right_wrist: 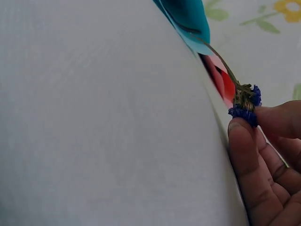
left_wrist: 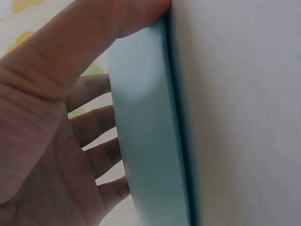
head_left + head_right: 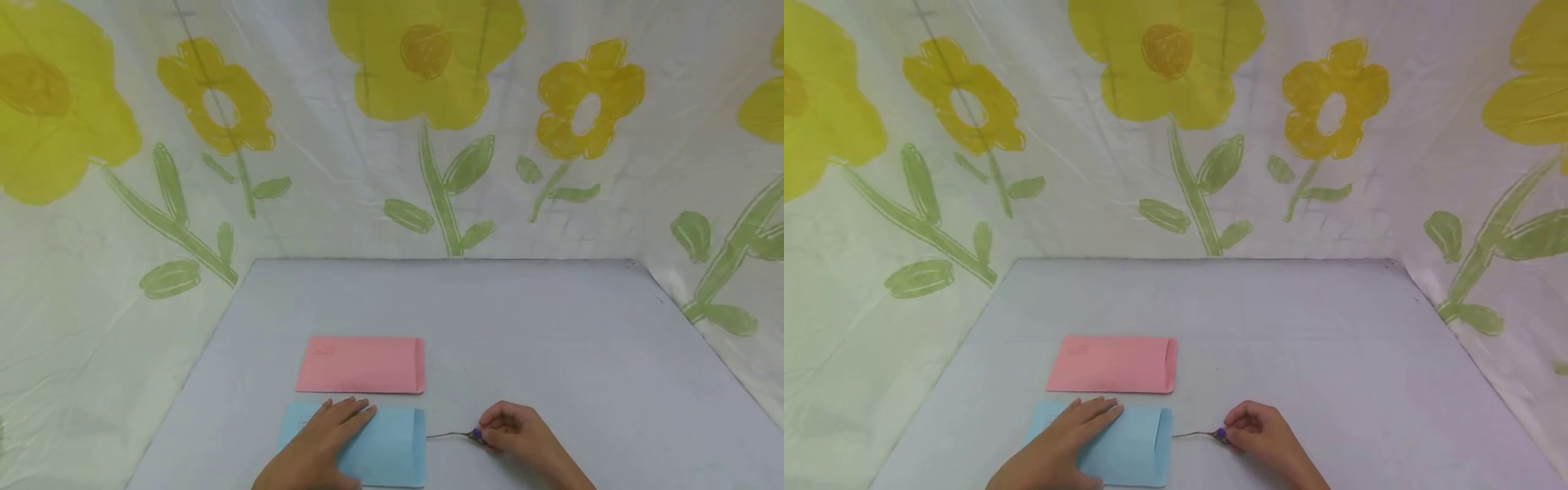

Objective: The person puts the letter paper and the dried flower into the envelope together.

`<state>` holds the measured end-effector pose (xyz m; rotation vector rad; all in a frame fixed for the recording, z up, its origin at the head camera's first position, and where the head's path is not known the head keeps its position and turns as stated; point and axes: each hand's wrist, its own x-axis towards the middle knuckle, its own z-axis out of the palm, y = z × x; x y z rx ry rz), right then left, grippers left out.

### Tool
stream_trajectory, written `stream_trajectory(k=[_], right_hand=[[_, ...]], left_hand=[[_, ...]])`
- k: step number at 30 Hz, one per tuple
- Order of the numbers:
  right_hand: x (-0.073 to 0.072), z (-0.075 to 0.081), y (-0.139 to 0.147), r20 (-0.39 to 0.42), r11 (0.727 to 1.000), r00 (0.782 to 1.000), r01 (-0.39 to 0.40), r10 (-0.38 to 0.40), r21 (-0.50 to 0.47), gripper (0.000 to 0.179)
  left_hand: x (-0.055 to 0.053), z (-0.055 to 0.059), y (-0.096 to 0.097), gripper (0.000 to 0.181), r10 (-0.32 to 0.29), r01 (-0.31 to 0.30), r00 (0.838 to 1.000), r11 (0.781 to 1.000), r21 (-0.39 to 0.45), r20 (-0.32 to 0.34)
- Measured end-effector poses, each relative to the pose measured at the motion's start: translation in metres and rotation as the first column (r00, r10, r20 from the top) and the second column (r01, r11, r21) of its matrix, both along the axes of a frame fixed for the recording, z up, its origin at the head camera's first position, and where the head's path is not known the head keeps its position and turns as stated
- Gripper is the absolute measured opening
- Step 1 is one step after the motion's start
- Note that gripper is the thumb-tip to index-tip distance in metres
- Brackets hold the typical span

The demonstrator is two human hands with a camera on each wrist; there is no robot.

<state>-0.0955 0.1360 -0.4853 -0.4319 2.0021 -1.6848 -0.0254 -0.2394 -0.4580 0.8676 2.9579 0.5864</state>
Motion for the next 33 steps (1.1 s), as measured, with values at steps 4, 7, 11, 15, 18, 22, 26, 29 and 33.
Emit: stream_trajectory(k=[4,7,11,15,18,22,26,29,33], right_hand=[[0.001,-0.002,-0.009,-0.021,1.000,1.000,-0.008,0.008,-0.005,0.019],[0.003,-0.002,-0.016,-0.026,1.000,1.000,-0.003,0.002,-0.017,0.016],[0.006,-0.004,-0.025,-0.026,1.000,1.000,0.006,-0.006,-0.005,0.014],[0.008,-0.003,-0.033,-0.025,1.000,1.000,0.013,-0.012,0.019,0.012],[0.010,-0.002,-0.040,-0.035,0.999,0.999,0.013,-0.012,0.029,0.012],[0.011,-0.004,-0.051,-0.052,0.999,0.998,0.019,-0.017,0.036,0.011],[0.012,-0.006,-0.060,-0.056,1.000,0.998,0.024,-0.024,0.011,0.010],[0.012,-0.007,-0.065,-0.033,0.999,0.999,0.025,-0.026,-0.022,0.010],[0.014,-0.007,-0.072,0.014,0.998,1.000,0.023,-0.022,-0.052,0.009]], left_hand=[[-0.001,-0.001,-0.001,0.103,-0.009,0.009,1.000,1.000,-0.005,-0.011],[-0.001,-0.003,-0.003,0.104,-0.022,0.022,0.999,1.000,-0.002,-0.043],[0.000,-0.006,-0.005,0.104,-0.037,0.037,0.997,0.999,0.008,-0.068],[-0.001,-0.007,-0.005,0.104,-0.044,0.045,0.997,0.999,0.008,-0.070],[-0.003,-0.005,-0.004,0.103,-0.047,0.047,0.997,0.999,0.003,-0.069],[-0.004,-0.001,-0.001,0.103,-0.032,0.032,0.999,0.999,-0.002,-0.020],[-0.004,0.000,-0.001,0.104,-0.024,0.024,1.000,1.000,0.000,0.003],[-0.004,-0.001,-0.001,0.105,-0.022,0.022,1.000,1.000,0.000,0.006],[-0.004,-0.002,-0.002,0.105,-0.018,0.018,1.000,1.000,0.001,0.022]])
